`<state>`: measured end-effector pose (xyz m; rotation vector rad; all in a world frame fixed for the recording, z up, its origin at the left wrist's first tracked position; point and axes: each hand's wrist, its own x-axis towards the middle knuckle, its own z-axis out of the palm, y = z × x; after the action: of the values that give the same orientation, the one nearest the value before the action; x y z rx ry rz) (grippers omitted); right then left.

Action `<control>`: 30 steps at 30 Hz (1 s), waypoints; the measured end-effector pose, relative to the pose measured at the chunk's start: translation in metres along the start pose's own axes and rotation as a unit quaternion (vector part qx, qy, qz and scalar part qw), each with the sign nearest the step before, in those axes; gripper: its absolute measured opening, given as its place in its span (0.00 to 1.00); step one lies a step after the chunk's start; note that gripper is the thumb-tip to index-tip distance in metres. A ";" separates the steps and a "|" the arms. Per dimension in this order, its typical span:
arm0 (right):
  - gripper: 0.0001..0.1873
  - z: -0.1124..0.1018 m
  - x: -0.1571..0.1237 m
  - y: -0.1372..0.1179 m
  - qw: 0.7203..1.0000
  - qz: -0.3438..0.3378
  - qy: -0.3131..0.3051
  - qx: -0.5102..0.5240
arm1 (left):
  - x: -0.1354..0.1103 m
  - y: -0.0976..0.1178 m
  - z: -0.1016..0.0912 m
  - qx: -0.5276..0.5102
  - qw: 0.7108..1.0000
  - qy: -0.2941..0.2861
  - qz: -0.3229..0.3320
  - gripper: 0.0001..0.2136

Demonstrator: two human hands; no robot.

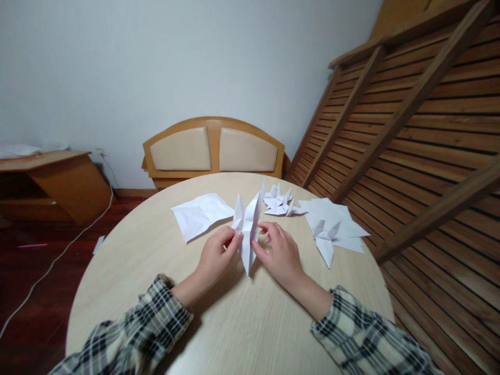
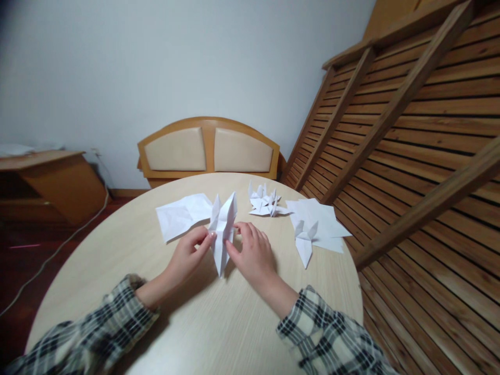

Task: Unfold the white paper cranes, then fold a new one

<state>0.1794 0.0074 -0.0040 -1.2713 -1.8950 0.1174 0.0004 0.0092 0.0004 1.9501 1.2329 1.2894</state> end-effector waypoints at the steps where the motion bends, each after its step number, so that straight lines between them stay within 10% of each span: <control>1: 0.15 0.000 0.000 0.000 1.000 -0.001 -0.002 0.000 | 0.000 0.000 0.000 -0.001 1.000 -0.001 0.000 0.17; 30: 0.07 0.005 0.003 0.014 0.994 0.062 -0.014 0.088 | 0.002 -0.001 -0.003 0.001 1.000 -0.009 -0.002 0.17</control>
<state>0.1859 0.0183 -0.0130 -1.2701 -1.7866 0.3622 -0.0027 0.0110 0.0015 1.9548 1.2287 1.2664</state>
